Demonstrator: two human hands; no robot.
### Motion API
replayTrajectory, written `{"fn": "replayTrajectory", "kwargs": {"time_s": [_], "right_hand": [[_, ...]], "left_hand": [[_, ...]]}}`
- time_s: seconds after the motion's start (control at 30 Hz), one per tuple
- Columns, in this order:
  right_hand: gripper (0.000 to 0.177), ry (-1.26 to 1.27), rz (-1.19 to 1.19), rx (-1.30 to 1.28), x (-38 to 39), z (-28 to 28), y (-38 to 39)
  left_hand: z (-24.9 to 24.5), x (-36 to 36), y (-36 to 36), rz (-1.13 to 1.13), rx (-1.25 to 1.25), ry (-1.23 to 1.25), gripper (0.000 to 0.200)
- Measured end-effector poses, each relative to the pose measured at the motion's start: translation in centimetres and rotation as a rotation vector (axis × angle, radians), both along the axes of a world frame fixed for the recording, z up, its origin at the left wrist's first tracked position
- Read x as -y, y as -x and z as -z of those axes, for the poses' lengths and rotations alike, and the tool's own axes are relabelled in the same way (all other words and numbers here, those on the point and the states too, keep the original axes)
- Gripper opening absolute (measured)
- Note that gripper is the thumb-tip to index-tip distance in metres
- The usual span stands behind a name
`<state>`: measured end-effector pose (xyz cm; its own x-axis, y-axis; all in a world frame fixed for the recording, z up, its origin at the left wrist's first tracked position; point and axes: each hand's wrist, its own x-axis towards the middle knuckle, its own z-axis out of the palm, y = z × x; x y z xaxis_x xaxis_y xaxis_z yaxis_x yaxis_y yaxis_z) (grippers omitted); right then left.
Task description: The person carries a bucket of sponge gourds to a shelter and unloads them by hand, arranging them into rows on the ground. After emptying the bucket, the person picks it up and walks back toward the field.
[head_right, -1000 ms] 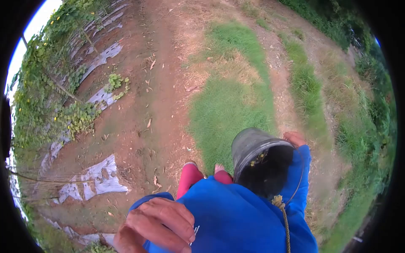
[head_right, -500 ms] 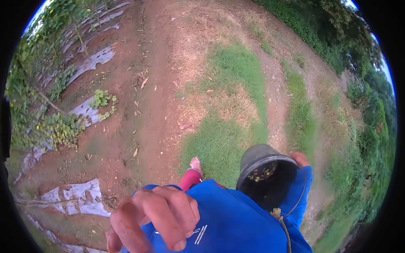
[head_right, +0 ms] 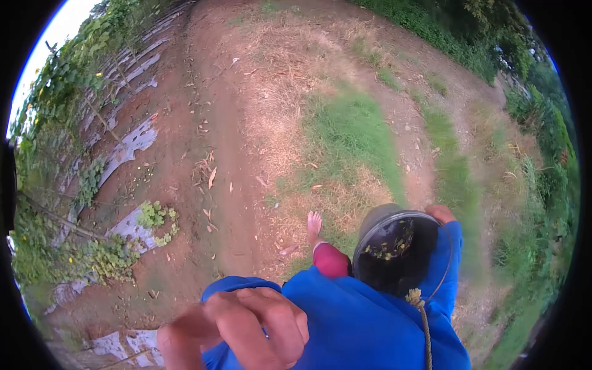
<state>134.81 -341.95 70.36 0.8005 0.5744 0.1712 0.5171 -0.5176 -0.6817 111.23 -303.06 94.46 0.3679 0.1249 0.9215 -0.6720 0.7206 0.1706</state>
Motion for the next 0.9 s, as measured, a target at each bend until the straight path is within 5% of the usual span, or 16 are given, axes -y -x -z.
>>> {"fn": "replayTrajectory", "kwargs": {"time_s": [0.3, 0.4, 0.5, 0.7, 0.8, 0.9], "right_hand": [[0.023, -0.158, 0.261, -0.569, -11.6, 5.8, -24.0], [0.022, -0.040, 0.207, -0.663, -16.0, 6.9, -31.3], [0.030, -0.065, 0.185, -0.935, -23.7, 3.4, -35.3], [0.026, -0.184, 0.411, -0.784, -30.4, 8.9, -43.4], [0.018, -0.216, 0.435, -0.538, -34.6, 3.6, -46.0], [0.021, -0.193, 0.396, -0.600, -38.0, -1.0, -48.1]], "left_hand": [[-2.2, -10.1, -20.8, 0.022, 0.020, 0.162, 0.040], [-2.6, -14.1, -26.5, -0.062, 0.000, 0.002, 0.055], [-2.7, -17.2, -31.5, -0.092, 0.047, 0.067, 0.066], [0.0, -28.5, -39.9, -0.146, 0.087, 0.144, 0.067], [-0.1, -34.2, -45.0, -0.058, 0.138, 0.148, 0.065], [-1.4, -40.7, -50.0, 0.011, 0.119, 0.093, 0.062]]}}
